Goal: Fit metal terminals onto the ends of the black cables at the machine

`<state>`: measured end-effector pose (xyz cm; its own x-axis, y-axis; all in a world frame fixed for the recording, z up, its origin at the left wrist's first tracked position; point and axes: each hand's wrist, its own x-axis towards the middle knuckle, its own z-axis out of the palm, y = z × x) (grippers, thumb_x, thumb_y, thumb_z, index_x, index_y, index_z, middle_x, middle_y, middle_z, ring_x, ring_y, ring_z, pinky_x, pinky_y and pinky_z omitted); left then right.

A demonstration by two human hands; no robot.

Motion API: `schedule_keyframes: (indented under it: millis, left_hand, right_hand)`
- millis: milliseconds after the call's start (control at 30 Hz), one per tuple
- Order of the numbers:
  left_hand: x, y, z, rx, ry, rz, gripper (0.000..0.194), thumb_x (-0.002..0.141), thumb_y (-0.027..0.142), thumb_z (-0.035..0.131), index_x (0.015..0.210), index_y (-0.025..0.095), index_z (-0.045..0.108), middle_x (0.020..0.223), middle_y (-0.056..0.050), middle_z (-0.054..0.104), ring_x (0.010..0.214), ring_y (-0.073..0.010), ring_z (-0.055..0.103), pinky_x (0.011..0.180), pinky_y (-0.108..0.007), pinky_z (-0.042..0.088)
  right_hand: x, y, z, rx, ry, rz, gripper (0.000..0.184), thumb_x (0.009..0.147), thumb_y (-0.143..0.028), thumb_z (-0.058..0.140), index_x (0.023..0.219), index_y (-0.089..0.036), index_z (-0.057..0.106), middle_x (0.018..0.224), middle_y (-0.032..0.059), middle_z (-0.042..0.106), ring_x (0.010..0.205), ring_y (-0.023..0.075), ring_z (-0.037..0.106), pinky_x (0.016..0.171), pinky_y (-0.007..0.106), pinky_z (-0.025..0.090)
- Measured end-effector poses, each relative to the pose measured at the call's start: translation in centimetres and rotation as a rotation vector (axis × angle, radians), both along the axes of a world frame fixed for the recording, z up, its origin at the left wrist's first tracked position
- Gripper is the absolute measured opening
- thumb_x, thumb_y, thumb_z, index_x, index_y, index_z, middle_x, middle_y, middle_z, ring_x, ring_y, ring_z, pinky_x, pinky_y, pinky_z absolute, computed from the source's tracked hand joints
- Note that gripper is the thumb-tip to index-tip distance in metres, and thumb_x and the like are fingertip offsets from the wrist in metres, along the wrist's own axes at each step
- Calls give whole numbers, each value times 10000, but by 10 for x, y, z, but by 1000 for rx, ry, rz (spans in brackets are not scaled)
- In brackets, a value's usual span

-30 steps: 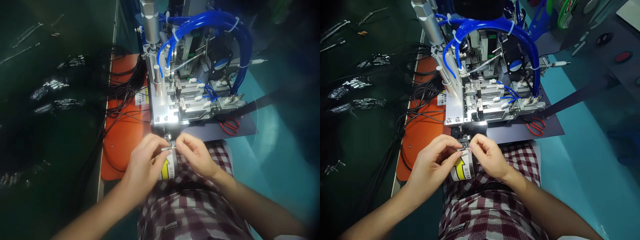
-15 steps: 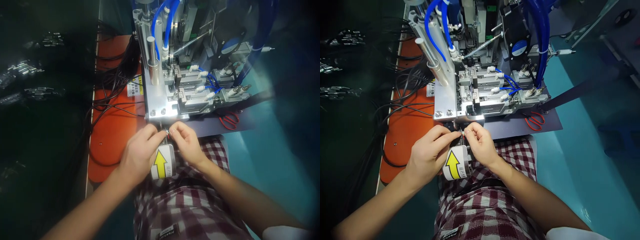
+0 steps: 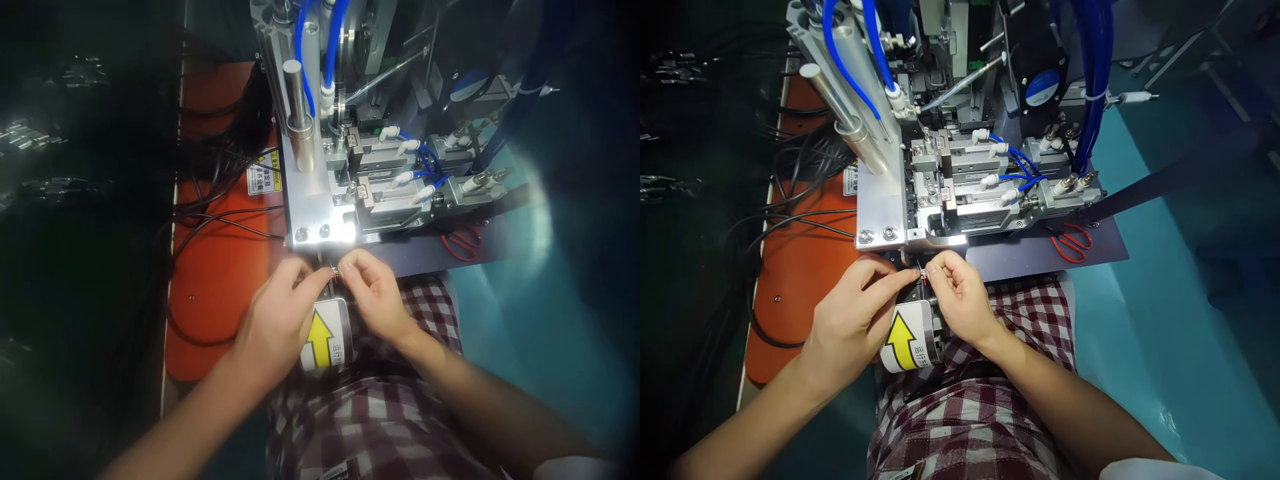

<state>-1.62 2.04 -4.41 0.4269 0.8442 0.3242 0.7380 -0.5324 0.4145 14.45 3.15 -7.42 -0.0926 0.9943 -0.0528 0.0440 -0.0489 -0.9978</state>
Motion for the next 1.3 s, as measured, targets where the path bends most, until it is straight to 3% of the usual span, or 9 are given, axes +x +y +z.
schedule_keyframes:
  millis: [600,967,1300]
  left_hand:
    - [0,0,-2,19,35,-1,308,862,47,445,1076,128,651,867,-67,558,756,-157,590,629,-239,518]
    - [1,0,-1,1,54,2,339,840,31,439,1093,133,641,870,-70,560,744,-160,592,612,-238,525]
    - [0,0,0,2,80,-2,336,838,28,421,1077,123,638,846,-69,555,718,-158,589,593,-238,524]
  right_hand:
    - [-3,-2,-1,13,-21,-45,213,917,-230,486,709,-184,482,635,-41,425,573,97,390,534,233,342]
    - [1,-7,-19,200,-85,-39,163,934,-192,473,773,-196,500,676,-29,445,626,116,425,577,252,365]
    - [2,-3,-21,236,-144,-35,166,925,-201,487,760,-198,504,642,-31,441,580,115,426,536,256,360]
